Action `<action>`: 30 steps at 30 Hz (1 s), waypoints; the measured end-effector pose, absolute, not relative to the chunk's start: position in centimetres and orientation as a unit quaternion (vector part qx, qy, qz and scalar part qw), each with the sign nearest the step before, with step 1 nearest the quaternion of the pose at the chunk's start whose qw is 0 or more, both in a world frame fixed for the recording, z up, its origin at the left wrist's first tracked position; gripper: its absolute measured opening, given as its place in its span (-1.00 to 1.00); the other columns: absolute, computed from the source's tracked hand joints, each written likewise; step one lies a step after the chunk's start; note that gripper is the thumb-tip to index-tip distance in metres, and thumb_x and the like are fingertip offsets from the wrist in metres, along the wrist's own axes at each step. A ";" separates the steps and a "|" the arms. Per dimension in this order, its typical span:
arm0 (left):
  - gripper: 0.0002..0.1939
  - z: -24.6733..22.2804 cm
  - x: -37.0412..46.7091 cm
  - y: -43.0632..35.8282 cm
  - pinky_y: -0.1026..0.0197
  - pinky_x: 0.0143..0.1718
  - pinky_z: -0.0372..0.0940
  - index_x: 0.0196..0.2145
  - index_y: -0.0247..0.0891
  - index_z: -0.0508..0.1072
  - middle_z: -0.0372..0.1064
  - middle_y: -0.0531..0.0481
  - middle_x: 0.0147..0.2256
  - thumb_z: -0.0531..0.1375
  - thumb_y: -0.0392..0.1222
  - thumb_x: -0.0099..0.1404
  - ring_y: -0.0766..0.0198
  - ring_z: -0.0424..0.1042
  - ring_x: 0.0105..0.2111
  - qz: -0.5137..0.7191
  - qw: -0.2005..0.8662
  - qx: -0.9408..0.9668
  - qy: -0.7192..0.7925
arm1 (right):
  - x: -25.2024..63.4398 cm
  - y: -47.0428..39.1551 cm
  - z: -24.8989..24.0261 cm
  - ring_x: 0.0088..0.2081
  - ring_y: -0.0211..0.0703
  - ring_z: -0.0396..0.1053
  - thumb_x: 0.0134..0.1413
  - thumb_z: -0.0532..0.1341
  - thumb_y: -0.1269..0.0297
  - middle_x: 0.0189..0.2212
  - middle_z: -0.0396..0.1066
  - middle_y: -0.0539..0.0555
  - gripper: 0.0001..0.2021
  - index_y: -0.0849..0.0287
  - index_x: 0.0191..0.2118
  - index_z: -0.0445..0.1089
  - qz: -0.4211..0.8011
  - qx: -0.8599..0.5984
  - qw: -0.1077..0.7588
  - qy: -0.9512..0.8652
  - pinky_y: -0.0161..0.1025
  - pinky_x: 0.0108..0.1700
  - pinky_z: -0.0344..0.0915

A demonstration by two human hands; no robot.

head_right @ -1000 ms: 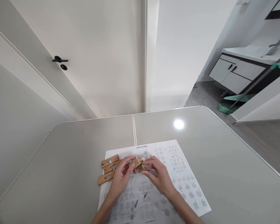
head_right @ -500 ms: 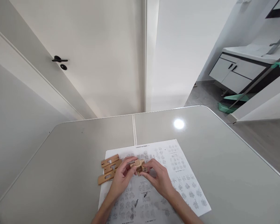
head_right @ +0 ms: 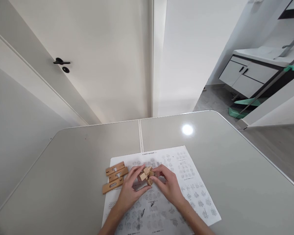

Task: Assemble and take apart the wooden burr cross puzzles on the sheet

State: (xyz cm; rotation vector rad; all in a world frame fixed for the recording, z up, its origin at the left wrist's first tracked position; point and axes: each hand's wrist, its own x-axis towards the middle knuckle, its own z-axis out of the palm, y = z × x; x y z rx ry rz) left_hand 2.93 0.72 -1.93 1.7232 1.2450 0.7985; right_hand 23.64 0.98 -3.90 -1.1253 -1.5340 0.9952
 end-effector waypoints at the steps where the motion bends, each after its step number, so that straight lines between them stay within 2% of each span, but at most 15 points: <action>1: -0.24 -2.0 2.9 0.7 0.00 0.19 0.32 0.38 0.19 0.22 0.30 -0.10 0.21 0.37 0.03 0.30 -0.05 0.35 0.20 0.313 0.418 0.693 0.497 | 23.7 1.0 -3.8 -0.35 -0.09 0.40 0.36 0.25 0.10 -0.36 0.45 0.06 -0.83 0.05 -0.11 0.47 0.411 -0.462 0.473 -0.628 -0.21 -0.27 0.40; 6: -0.24 -1.9 2.9 0.5 -0.02 0.21 0.32 0.40 0.14 0.18 0.26 -0.10 0.25 0.34 0.07 0.32 -0.04 0.32 0.23 0.274 0.394 0.716 0.507 | 24.0 1.0 -3.5 -0.39 -0.13 0.38 0.37 0.23 0.11 -0.37 0.47 0.05 -0.82 0.08 -0.10 0.48 0.407 -0.460 0.464 -0.638 -0.26 -0.36 0.33; 10: -0.27 -1.6 3.1 0.5 -0.03 0.20 0.34 0.37 0.09 0.23 0.28 -0.11 0.23 0.34 0.02 0.30 -0.03 0.33 0.21 0.262 0.381 0.730 0.504 | 24.0 0.9 -3.6 -0.39 -0.13 0.38 0.39 0.21 0.15 -0.33 0.48 0.07 -0.84 0.06 -0.07 0.48 0.388 -0.446 0.456 -0.665 -0.25 -0.36 0.32; 15: -0.25 -1.6 3.2 0.7 -0.05 0.20 0.35 0.36 0.07 0.26 0.31 -0.12 0.21 0.38 -0.03 0.26 -0.03 0.34 0.19 0.264 0.376 0.741 0.490 | 24.1 0.7 -4.1 -0.44 -0.14 0.34 0.37 0.24 0.15 -0.39 0.46 0.06 -0.84 0.06 -0.05 0.49 0.376 -0.442 0.455 -0.676 -0.24 -0.40 0.28; 19: -0.20 -1.6 3.3 0.7 -0.10 0.14 0.37 0.35 0.08 0.26 0.43 -0.10 0.10 0.43 0.01 0.22 -0.03 0.39 0.10 0.261 0.390 0.734 0.491 | 24.1 0.7 -4.2 -0.47 -0.16 0.29 0.35 0.26 0.11 -0.42 0.43 0.04 -0.82 0.05 -0.07 0.51 0.382 -0.442 0.461 -0.668 -0.24 -0.41 0.24; 22: -0.22 -1.4 3.3 0.7 -0.07 0.09 0.40 0.34 0.06 0.28 0.48 -0.08 0.05 0.43 -0.07 0.22 0.01 0.44 0.04 0.272 0.406 0.724 0.487 | 24.1 0.8 -4.1 -0.47 -0.16 0.27 0.35 0.25 0.06 -0.42 0.38 0.03 -0.78 0.05 -0.07 0.51 0.398 -0.438 0.464 -0.659 -0.25 -0.42 0.22; 25: -0.26 -1.4 3.2 0.7 -0.03 0.10 0.41 0.32 0.02 0.30 0.46 -0.09 0.13 0.41 -0.12 0.22 0.01 0.46 0.08 0.293 0.435 0.700 0.485 | 24.0 0.8 -4.0 -0.43 -0.14 0.28 0.41 0.15 0.00 -0.39 0.36 0.04 -0.71 0.05 -0.02 0.47 0.428 -0.428 0.477 -0.637 -0.23 -0.39 0.25; 28: -0.26 -1.5 2.9 0.8 -0.08 0.22 0.33 0.29 -0.03 0.35 0.41 -0.10 0.22 0.43 -0.09 0.19 -0.04 0.41 0.19 0.323 0.454 0.663 0.499 | 23.9 0.9 -4.0 -0.40 -0.13 0.30 0.47 0.05 0.03 -0.37 0.34 0.03 -0.71 0.05 0.03 0.41 0.444 -0.446 0.473 -0.617 -0.22 -0.32 0.28; 30: -0.25 -1.7 2.7 0.9 -0.09 0.28 0.28 0.29 -0.04 0.36 0.40 -0.10 0.25 0.45 -0.08 0.17 -0.07 0.38 0.23 0.342 0.466 0.645 0.500 | 23.9 0.9 -4.1 -0.39 -0.13 0.30 0.47 0.07 0.06 -0.35 0.35 0.04 -0.73 0.05 0.05 0.38 0.447 -0.458 0.449 -0.623 -0.23 -0.32 0.27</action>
